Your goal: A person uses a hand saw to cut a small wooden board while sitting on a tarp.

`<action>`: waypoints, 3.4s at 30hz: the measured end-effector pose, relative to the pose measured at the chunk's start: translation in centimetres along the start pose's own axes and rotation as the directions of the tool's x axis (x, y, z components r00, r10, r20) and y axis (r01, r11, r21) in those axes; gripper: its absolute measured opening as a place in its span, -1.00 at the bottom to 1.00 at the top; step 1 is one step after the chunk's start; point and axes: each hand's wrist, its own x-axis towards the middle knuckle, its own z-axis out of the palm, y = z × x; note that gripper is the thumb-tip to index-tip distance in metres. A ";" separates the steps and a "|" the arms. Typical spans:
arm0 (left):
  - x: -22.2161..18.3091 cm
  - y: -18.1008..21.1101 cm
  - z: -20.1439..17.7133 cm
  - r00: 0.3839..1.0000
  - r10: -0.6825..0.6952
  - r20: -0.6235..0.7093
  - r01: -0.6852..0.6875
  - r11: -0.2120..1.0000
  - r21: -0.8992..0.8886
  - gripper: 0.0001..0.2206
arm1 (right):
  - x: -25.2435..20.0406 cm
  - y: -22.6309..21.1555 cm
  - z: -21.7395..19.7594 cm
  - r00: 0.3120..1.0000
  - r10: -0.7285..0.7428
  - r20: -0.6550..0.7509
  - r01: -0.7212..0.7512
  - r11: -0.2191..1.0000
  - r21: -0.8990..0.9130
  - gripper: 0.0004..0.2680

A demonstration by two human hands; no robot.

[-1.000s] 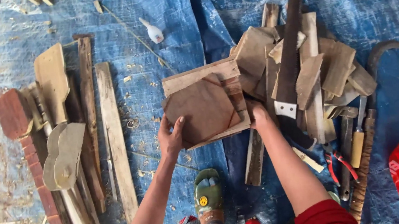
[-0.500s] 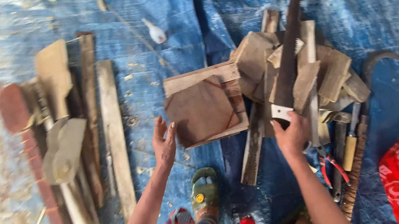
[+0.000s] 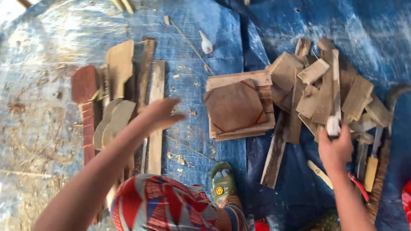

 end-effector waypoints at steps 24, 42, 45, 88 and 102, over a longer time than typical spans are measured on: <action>8.0 11.8 14.1 0.863 0.269 -0.427 -0.240 0.963 0.121 -0.60 | -17.8 -4.9 -3.5 0.941 -0.032 0.337 -0.059 0.965 0.257 -0.68; 13.3 16.6 17.5 0.702 0.035 -0.712 -0.134 0.987 -0.085 -0.36 | -13.2 -4.2 -2.1 0.947 -0.095 0.308 0.063 0.992 0.109 -0.65; 12.9 16.4 17.2 0.716 0.062 -0.695 -0.180 0.979 -0.098 -0.35 | -11.7 -2.0 -1.6 0.939 -0.184 0.291 0.157 0.981 0.113 -0.66; 13.0 17.1 17.2 0.728 -0.052 -0.684 -0.029 0.994 -0.106 -0.37 | -12.3 -3.1 -2.4 0.929 -0.075 0.361 0.017 0.987 0.160 -0.68; 14.5 18.4 16.7 0.708 -0.044 -0.704 -0.082 0.986 -0.144 -0.27 | -11.1 0.3 -1.3 0.926 -0.073 0.370 0.052 0.996 0.067 -0.67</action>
